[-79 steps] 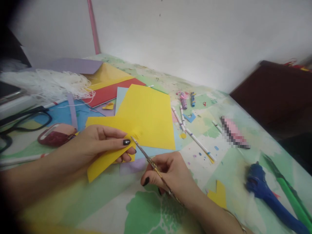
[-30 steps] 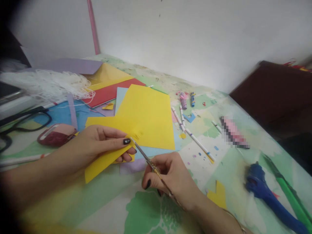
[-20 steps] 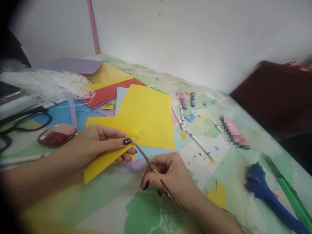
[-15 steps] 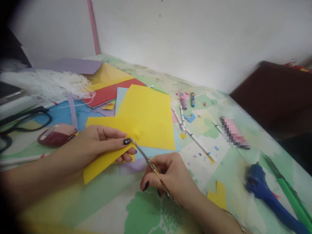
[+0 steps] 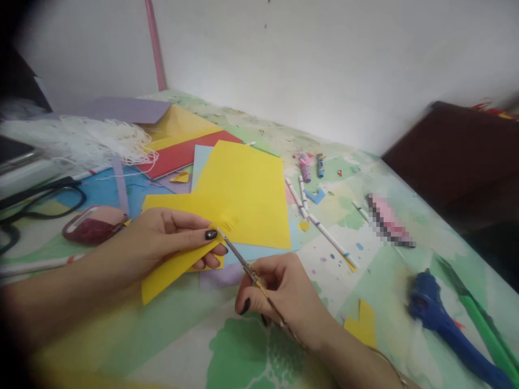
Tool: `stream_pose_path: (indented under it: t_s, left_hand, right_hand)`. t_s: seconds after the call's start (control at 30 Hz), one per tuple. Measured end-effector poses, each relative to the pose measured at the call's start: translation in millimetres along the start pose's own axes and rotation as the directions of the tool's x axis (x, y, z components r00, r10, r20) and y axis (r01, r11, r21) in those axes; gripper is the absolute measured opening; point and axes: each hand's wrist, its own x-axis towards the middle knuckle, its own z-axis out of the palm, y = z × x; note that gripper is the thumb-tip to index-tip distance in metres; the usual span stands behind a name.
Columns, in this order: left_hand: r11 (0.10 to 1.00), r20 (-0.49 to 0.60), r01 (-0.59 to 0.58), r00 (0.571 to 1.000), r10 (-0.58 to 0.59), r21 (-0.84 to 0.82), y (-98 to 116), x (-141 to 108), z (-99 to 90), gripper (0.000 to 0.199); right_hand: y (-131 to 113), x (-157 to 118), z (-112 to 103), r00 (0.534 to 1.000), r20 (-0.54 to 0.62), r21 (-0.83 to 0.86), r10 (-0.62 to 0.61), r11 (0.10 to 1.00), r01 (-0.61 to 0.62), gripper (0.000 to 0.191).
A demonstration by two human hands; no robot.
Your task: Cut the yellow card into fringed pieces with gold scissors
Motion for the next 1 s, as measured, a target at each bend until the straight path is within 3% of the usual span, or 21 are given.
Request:
stream_pose_path:
  t_s: [0.27, 0.43, 0.87, 1.0]
  left_hand:
    - [1.000, 0.006, -0.012, 1.000, 0.012, 0.009, -1.0, 1.7, -1.5, 0.010]
    - [0.999, 0.023, -0.026, 0.999, 0.026, 0.024, -2.9, 0.6, -3.0, 0.010]
    - [0.999, -0.019, -0.027, 0.999, 0.026, -0.021, -1.5, 2.6, -2.9, 0.007]
    - [0.997, -0.085, -0.067, 0.994, 0.069, 0.027, -0.5, 7.1, -7.8, 0.008]
  right_hand:
    - [3.1, 1.6, -0.7, 1.000, -0.011, -0.016, 0.010, 1.000, -0.010, 0.015]
    - [3.8, 2.9, -1.1, 0.998, -0.044, -0.061, 0.036, 0.997, -0.039, 0.010]
    - [1.0, -1.3, -0.1, 1.000, -0.003, -0.001, -0.025, 1.000, 0.025, 0.034]
    - [-0.3, -2.3, -4.8, 0.990, -0.123, -0.023, -0.071, 0.997, 0.068, 0.045]
